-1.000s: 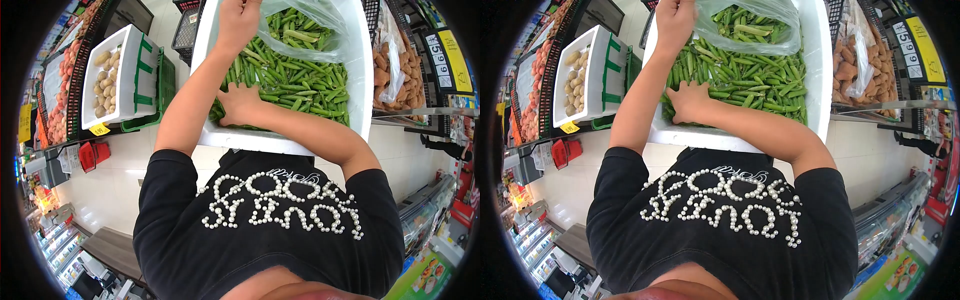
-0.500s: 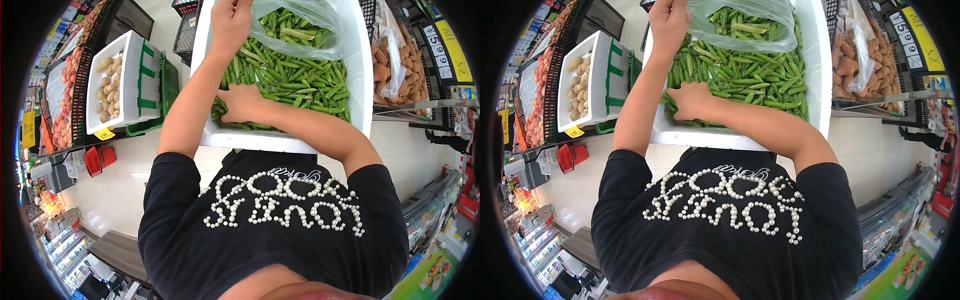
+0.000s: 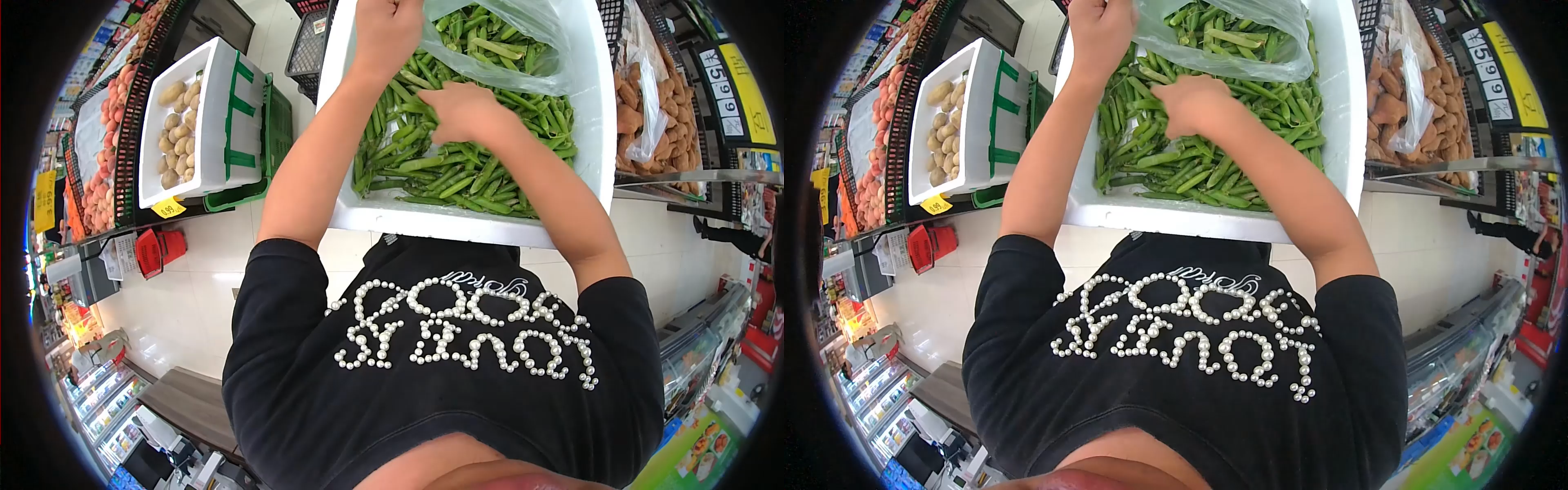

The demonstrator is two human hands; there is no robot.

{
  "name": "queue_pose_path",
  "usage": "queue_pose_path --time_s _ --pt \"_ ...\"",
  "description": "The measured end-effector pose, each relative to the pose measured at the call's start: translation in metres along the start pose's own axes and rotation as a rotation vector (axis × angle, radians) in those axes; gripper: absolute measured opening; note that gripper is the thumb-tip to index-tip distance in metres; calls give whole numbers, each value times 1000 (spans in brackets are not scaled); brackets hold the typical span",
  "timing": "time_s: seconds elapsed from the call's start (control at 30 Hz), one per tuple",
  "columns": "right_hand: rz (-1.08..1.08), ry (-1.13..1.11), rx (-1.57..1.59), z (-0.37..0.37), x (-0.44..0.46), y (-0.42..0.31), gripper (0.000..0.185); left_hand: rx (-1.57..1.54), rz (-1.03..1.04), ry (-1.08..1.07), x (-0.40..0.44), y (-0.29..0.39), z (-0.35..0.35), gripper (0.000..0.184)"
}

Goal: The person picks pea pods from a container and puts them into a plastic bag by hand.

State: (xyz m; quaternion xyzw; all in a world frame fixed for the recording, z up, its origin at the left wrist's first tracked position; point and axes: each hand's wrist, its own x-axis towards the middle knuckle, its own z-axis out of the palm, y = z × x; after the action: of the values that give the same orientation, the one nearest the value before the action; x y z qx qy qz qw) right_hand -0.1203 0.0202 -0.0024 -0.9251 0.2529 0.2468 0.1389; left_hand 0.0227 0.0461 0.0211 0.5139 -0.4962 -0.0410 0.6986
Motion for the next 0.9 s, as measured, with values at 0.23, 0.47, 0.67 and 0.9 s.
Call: queue_pose_path --time_s 0.23,0.47,0.67,0.9 --pt "-159 28 32 21 -21 22 82 -37 -18 12 -1 -5 3 15" --pt "-233 186 70 31 -21 32 72 -19 -40 18 0 -2 4 13" --pt "-375 267 330 11 -20 50 66 -35 -115 -8 -2 7 2 13" --pt "-622 -281 1563 -25 -49 74 80 -15 21 -75 -4 8 4 18"
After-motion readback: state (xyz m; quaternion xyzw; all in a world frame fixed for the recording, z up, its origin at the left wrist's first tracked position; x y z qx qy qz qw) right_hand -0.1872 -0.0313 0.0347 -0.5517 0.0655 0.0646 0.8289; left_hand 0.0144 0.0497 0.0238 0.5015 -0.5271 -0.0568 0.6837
